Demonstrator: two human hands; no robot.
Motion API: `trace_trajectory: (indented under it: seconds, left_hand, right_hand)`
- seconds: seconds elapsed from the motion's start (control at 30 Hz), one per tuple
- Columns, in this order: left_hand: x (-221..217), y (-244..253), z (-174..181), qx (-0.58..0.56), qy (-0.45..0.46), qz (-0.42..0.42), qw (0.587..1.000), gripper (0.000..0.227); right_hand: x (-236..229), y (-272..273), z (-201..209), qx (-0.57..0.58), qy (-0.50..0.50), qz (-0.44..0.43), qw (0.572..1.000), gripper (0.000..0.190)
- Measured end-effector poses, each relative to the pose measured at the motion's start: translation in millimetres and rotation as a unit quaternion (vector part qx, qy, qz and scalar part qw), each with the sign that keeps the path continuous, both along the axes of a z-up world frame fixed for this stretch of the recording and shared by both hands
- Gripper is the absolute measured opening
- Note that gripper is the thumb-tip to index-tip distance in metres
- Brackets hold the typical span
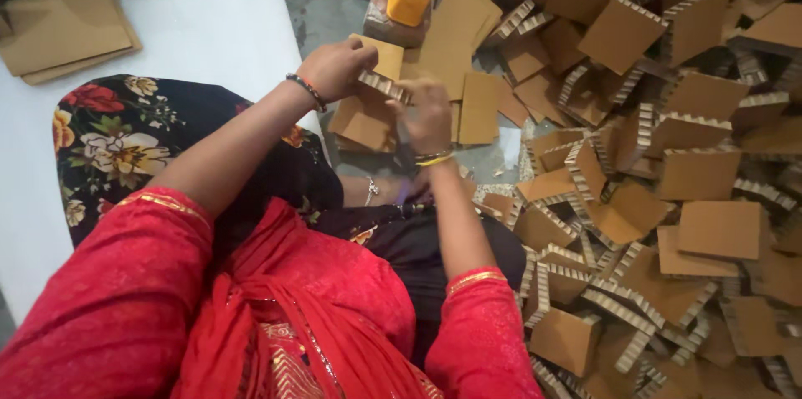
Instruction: The person sits on the floor and assembles small cardboard boxes by folding the flaps and securing them with tape from a handheld dispenser. The person repeatedly picks up flat cardboard pieces, folds them into box shapes, and applies tape to the seams.
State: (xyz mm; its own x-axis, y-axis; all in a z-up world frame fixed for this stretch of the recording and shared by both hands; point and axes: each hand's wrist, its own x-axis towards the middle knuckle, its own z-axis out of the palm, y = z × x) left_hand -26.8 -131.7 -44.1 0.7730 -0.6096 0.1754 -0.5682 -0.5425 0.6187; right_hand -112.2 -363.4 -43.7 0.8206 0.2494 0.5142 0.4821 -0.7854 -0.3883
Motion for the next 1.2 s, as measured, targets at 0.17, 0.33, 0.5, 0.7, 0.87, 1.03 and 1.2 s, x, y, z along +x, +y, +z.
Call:
trace_trajectory:
  seconds: [0.17, 0.33, 0.5, 0.7, 0.87, 1.03, 1.2]
  left_hand:
    - [-11.1, -11.8, -7.0, -0.01, -0.041, 0.05, 0.998, 0.028]
    - [-14.0, -19.0, -21.5, -0.033, -0.046, 0.07, 0.996, 0.029]
    - [-4.7, -23.2, -49.6, -0.071, -0.06, 0.034, 0.995, 0.039]
    - [3.0, -14.8, -57.2, -0.031, 0.003, 0.026, 0.999, 0.047]
    - [5.4, -11.0, -57.2, -0.074, -0.018, 0.004, 0.997, 0.041]
    - [11.5, -4.1, -50.4, -0.024, 0.079, -0.01, 0.997, 0.04]
    - [30.9, 1.9, -63.4, -0.069, 0.124, -0.088, 0.986, 0.045]
  right_hand:
    - [31.2, -127.0, -59.4, 0.107, 0.02, -0.277, 0.955, 0.049]
    - [12.3, -185.7, -134.3, -0.029, 0.315, -0.405, 0.858, 0.092]
    - [17.4, -182.6, -119.7, -0.072, 0.265, -0.467, 0.841, 0.082]
    - [21.4, -178.5, -80.8, 0.337, 0.338, -0.179, 0.86, 0.026]
    - [-1.9, -59.4, -84.5, 0.303, 0.402, -0.062, 0.862, 0.031]
    - [5.1, -7.7, -66.3, 0.14, 0.16, -0.142, 0.967, 0.069]
    - [22.4, 6.9, -90.6, 0.1, 0.125, -0.14, 0.977, 0.052]
